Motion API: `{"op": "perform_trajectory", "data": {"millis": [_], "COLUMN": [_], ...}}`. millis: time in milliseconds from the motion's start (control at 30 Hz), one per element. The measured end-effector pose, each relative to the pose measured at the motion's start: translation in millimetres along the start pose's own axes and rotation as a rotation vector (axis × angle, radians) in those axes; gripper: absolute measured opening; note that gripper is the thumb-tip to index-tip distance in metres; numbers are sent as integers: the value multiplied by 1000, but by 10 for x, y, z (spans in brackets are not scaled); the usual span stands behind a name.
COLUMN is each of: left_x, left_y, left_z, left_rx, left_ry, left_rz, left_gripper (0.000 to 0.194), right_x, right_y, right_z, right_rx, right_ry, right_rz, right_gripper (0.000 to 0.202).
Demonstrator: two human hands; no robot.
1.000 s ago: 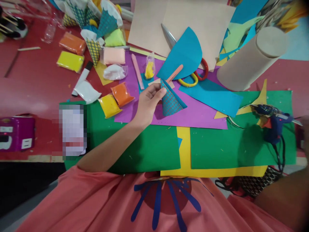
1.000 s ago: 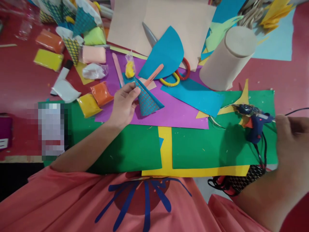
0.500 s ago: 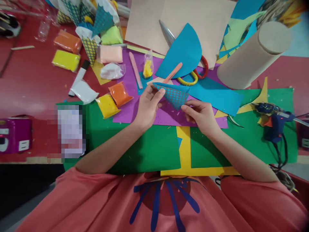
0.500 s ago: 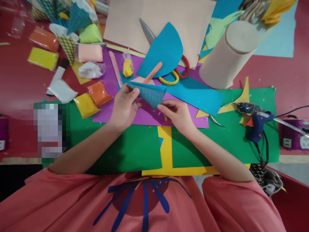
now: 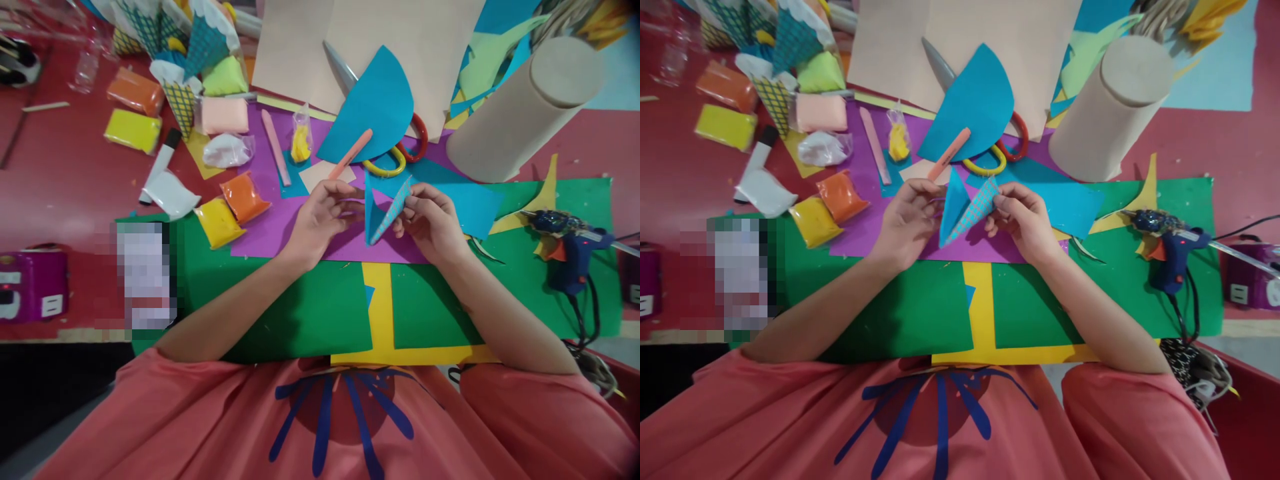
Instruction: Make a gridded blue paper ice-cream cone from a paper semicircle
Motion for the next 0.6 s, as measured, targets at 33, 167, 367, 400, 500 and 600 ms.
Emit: {"op": "perform_trajectory", "data": {"millis": [33, 167, 367, 400, 500, 600], "left_x": [3, 2, -11, -4, 26, 53], "left_y": [5, 18, 29, 37, 62, 70], "left_z": [3, 2, -87, -100, -119, -107], "left_rx": [30, 138, 172, 164, 132, 108], "left_ry": [-27, -34, 6, 18, 73, 132], "left_rz": [6, 98, 235, 238, 268, 327], "left_gripper": [41, 40, 18, 13, 17, 30], "right_x": [8, -3, -17, -14, -3, 11], "right_y": [3, -2, -27, -30, -40, -50], "right_z": [0, -12, -22, -20, -11, -8], "right_rx": [-10, -50, -84, -86, -101, -122], "right_ry": [-3, -13, -16, -23, -38, -69], "right_rz": [24, 134, 193, 198, 233, 268], "right_gripper": [26, 30, 36, 37, 35, 33]}}
Point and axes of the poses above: each hand's wrist, its own y-axis towards the middle knuckle, its own x-axis out of the back of the hand, z = x × y, the point moved 1 cm from there along y, towards the middle knuckle, and after that the axes turned 12 degrees about -x, right-handed, at the moved point
